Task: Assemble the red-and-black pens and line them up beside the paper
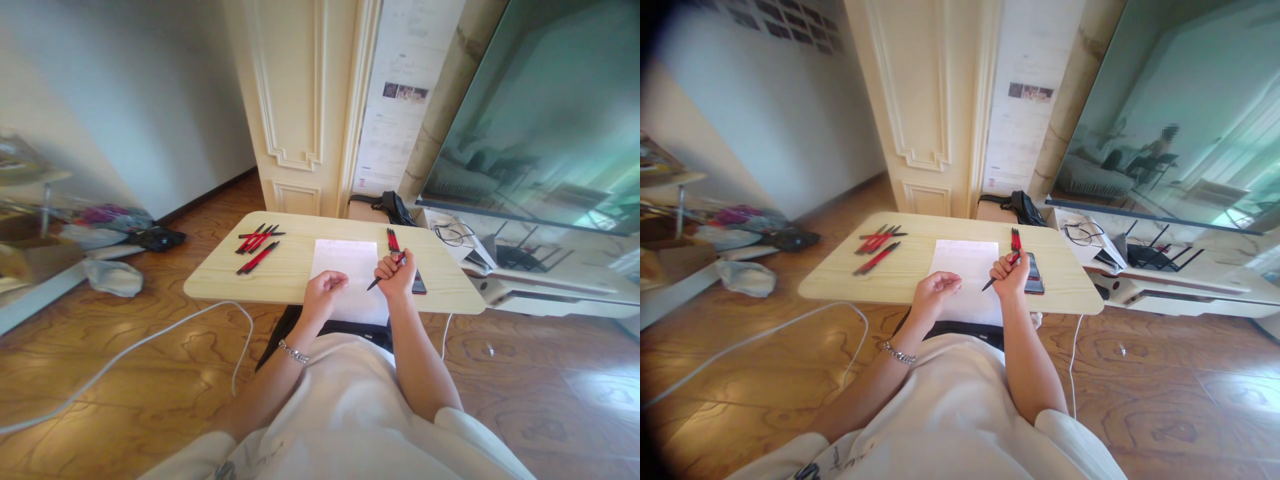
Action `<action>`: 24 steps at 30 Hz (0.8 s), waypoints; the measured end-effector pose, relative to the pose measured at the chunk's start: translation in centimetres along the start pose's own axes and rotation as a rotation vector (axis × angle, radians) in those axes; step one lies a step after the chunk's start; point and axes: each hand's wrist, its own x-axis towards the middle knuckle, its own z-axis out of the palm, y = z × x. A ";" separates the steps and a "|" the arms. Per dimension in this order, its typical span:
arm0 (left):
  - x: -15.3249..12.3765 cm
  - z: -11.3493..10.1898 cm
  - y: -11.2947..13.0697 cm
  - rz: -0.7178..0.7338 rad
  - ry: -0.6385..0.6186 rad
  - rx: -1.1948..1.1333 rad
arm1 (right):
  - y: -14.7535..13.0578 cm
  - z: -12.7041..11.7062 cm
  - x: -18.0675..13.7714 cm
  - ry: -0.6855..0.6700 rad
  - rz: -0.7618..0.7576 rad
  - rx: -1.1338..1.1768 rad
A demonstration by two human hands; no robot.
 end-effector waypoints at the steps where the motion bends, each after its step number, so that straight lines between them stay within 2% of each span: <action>1: 0.0 -0.1 0.1 0.014 -0.006 0.018 | -0.1 0.1 0.0 -0.010 -0.002 -0.004; 5: 0.4 -0.6 0.5 0.080 -0.057 0.120 | -0.4 0.5 -0.2 -0.024 -0.033 -0.035; 8: 1.2 -1.2 1.1 0.143 -0.111 0.243 | -0.5 0.7 -0.3 0.024 -0.058 -0.099; 14: 3.9 -2.5 1.4 0.265 -0.085 0.689 | -0.5 0.6 -0.3 0.082 -0.077 -0.173; 17: 5.2 -3.0 0.9 0.352 -0.118 0.888 | -0.6 0.4 -0.3 0.074 -0.094 -0.155; 24: 5.1 -3.2 -0.5 0.344 -0.196 1.046 | -0.8 0.0 -0.1 0.041 -0.098 -0.081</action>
